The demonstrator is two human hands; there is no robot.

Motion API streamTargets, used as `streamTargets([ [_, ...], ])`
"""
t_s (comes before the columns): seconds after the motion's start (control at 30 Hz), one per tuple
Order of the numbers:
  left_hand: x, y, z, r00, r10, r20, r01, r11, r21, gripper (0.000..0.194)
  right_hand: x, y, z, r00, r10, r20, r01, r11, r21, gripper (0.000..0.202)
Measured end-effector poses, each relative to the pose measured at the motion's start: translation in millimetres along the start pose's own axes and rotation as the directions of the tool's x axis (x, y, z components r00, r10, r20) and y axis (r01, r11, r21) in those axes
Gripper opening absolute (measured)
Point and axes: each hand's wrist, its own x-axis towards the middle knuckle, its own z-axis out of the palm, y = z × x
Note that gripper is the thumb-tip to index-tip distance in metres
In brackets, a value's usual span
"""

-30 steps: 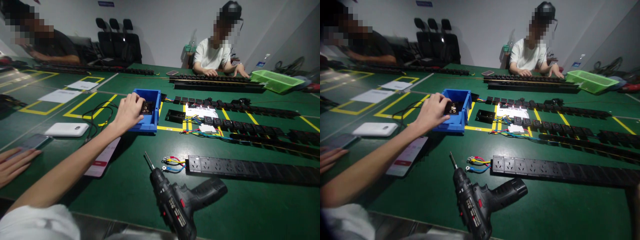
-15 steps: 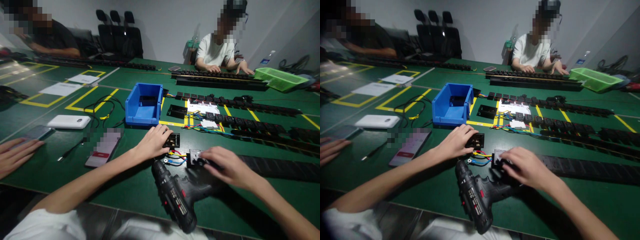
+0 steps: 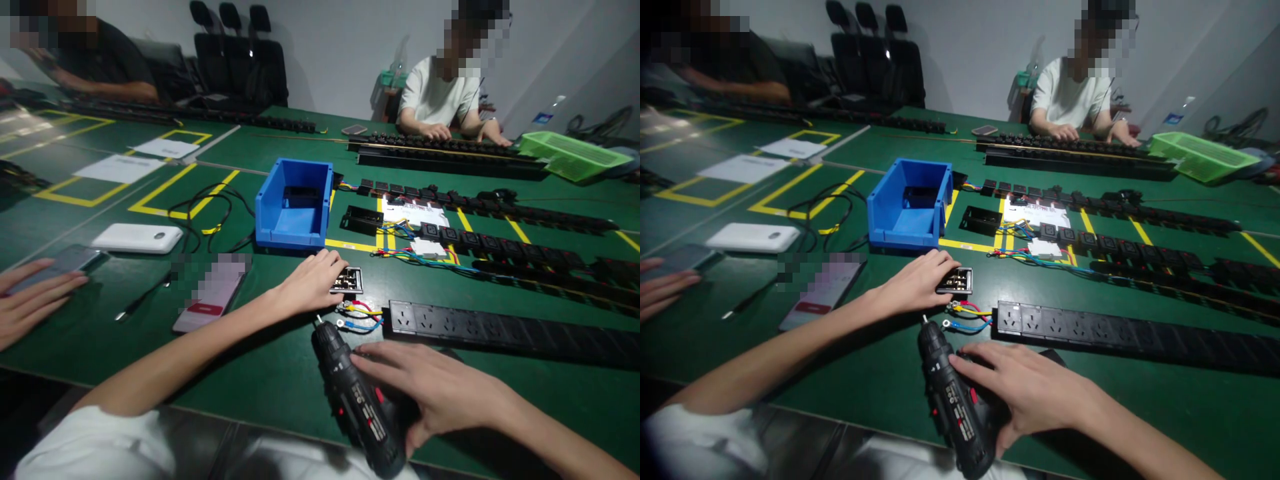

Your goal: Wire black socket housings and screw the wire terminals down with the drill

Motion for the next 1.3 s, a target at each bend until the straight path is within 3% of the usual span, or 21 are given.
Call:
streamTargets([
  [0.27, 3, 0, 1.7, 0.999, 0.006, 0.048, -0.007, 1.000, 0.021, 0.050, 25, -13, 21, 0.997, -0.050, -0.055, 0.042, 0.989, -0.142, 0.111],
  [0.37, 3, 0, 2.9, 0.998, 0.014, 0.064, -0.014, 1.000, 0.003, 0.054, 29, -13, 20, 0.985, -0.107, -0.138, 0.081, 0.980, -0.182, 0.111],
  [0.43, 1, 4, -0.8, 1.000, 0.025, 0.019, -0.025, 1.000, 0.002, 0.059, 27, -9, 13, 0.960, -0.176, -0.217, 0.131, 0.970, -0.206, 0.094],
  [0.5, -2, 15, -9.4, 0.997, 0.050, -0.067, -0.049, 0.999, 0.020, 0.059, 20, 2, 4, 0.918, -0.207, -0.337, 0.131, 0.963, -0.235, 0.062],
  [0.57, -8, 34, -20.0, 0.987, 0.104, -0.126, -0.102, 0.995, 0.021, 0.048, 11, 18, -5, 0.853, -0.147, -0.501, 0.013, 0.965, -0.261, 0.040],
  [0.63, -16, 58, -27.0, 0.971, 0.214, -0.110, -0.217, 0.976, -0.014, 0.040, 4, 37, -11, 0.831, -0.057, -0.554, -0.106, 0.960, -0.259, 0.040],
  [0.73, -33, 95, -23.1, 0.917, 0.399, 0.017, -0.396, 0.915, -0.076, 0.030, -2, 58, -10, 0.883, 0.005, -0.469, -0.162, 0.942, -0.294, 0.055],
  [0.77, -39, 105, -18.6, 0.910, 0.406, 0.082, -0.398, 0.912, -0.095, 0.030, -2, 63, -9, 0.895, 0.012, -0.447, -0.168, 0.935, -0.312, 0.053],
  [0.87, -51, 120, -5.1, 0.939, 0.281, 0.197, -0.256, 0.956, -0.140, 0.047, -2, 70, -6, 0.911, 0.009, -0.412, -0.162, 0.927, -0.338, 0.038],
  [0.97, -52, 119, -1.8, 0.940, 0.224, 0.257, -0.184, 0.968, -0.172, 0.061, -4, 74, -9, 0.932, -0.007, -0.364, -0.127, 0.931, -0.343, 0.034],
  [1.07, -49, 113, -7.8, 0.912, 0.231, 0.340, -0.163, 0.962, -0.219, 0.071, -10, 78, -14, 0.945, 0.004, -0.326, -0.111, 0.945, -0.309, 0.033],
  [1.3, -65, 96, -20.7, 0.886, 0.158, 0.435, -0.065, 0.973, -0.221, 0.075, -23, 80, -33, 0.962, 0.130, -0.242, -0.181, 0.962, -0.203, 0.025],
])
